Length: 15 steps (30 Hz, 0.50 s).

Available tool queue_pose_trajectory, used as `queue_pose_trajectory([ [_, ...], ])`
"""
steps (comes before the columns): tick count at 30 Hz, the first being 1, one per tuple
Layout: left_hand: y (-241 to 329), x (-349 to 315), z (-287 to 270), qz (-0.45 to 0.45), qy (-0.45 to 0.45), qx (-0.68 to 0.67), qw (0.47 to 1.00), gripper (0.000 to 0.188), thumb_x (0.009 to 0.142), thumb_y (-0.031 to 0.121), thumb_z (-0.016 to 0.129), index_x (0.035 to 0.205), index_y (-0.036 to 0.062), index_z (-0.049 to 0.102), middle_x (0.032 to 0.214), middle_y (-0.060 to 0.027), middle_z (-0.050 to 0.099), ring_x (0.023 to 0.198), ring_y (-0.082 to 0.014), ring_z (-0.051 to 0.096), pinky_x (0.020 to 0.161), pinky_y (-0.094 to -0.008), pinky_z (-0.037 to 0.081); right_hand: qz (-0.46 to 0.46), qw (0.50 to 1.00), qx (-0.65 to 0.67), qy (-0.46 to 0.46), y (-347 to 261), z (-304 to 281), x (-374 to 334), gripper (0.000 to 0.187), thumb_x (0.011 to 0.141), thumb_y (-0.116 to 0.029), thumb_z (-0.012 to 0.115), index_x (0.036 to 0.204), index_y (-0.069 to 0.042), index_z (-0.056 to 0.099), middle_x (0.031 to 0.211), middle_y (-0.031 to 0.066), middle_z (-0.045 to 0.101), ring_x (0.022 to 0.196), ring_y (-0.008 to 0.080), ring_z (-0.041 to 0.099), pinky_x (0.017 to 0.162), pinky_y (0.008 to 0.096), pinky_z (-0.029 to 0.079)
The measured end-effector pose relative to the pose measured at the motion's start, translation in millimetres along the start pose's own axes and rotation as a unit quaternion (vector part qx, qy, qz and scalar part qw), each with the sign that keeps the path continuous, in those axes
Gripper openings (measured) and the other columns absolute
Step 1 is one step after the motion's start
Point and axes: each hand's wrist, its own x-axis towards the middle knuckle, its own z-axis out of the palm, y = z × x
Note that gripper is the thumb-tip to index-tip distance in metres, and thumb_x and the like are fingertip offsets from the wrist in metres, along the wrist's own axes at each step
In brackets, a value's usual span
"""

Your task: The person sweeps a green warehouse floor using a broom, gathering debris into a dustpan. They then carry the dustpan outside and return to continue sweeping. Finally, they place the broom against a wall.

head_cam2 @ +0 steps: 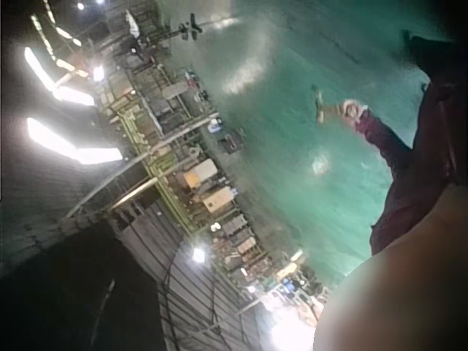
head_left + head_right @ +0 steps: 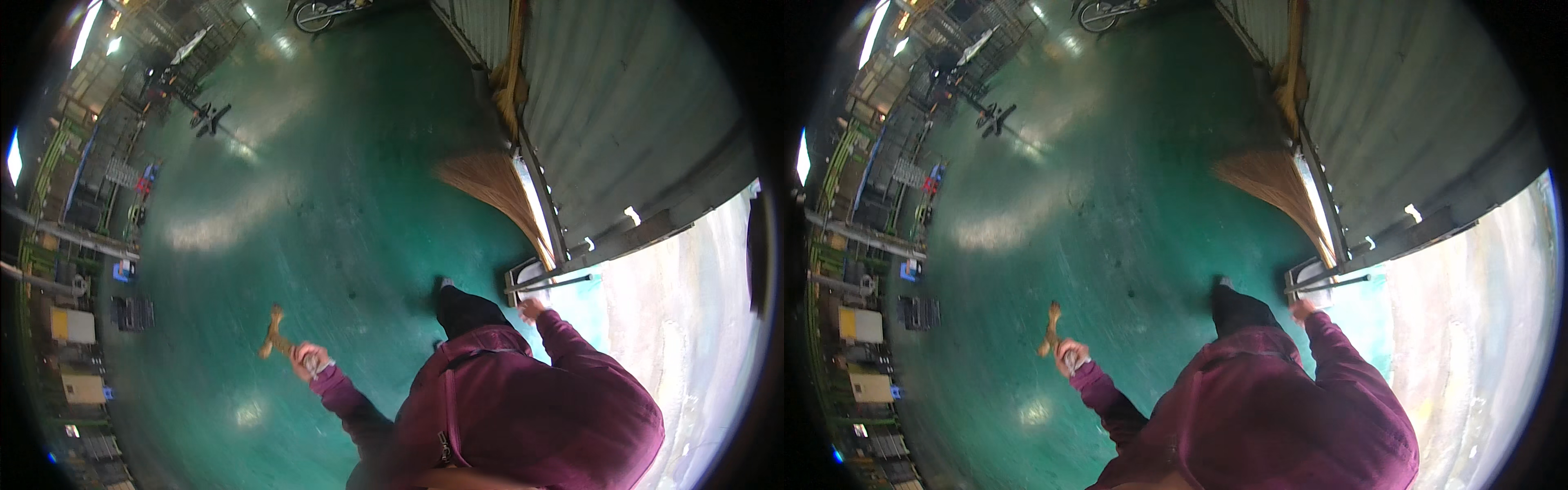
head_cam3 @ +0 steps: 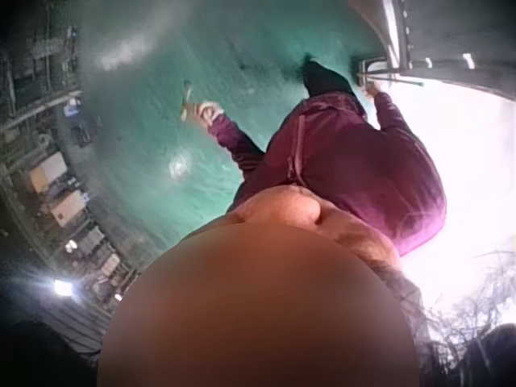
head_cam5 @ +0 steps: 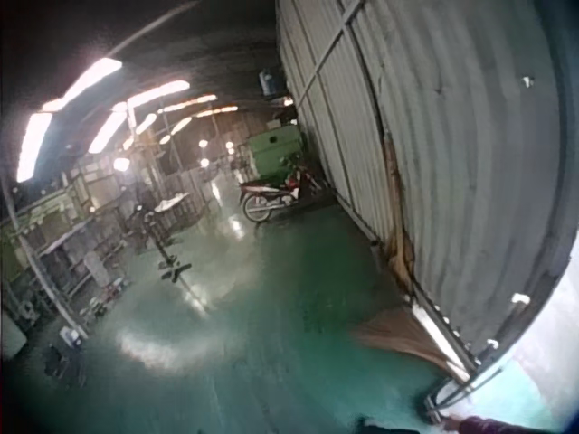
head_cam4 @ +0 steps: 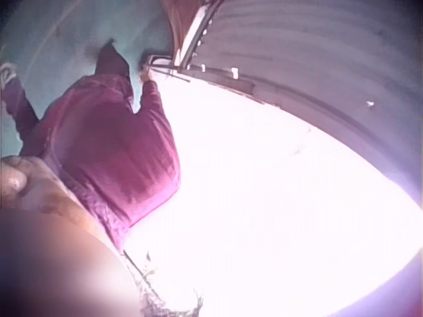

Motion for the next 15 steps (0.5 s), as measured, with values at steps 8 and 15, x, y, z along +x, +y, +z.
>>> queue_pose_trajectory([
  [8, -201.4, 232.0, 89.2, -0.219, 0.124, -0.027, 0.967, 0.017, 0.076, -0.001, 0.048, 0.061, 0.0028, 0.04, 0.054, -0.0041, 0.04, 0.048, -0.0124, 0.043, 0.045, -0.0235, 0.046, 0.238, 0.954, 0.181, -0.004, -57.8, -27.4, 57.8, 0.022, 0.077, -0.022, 0.053, 0.094, -0.013, 0.063, 0.088, 0.0141, 0.062, 0.083, 0.0263, 0.06, 0.07, 0.0381, 0.047],
  [15, -360.3, 360.6, 100.4, -0.444, 0.263, -0.075, 0.853, 0.02, 0.082, 0.007, 0.044, 0.062, 0.0036, 0.043, 0.057, -0.0061, 0.043, 0.054, -0.0145, 0.045, 0.055, -0.0267, 0.048, -0.356, 0.886, -0.003, 0.296, -435.2, -121.1, 85.0, 0.067, 0.068, -0.003, 0.059, 0.128, -0.005, 0.029, 0.129, 0.014, 0.036, 0.12, 0.029, 0.034, 0.099, 0.0349, 0.028],
])
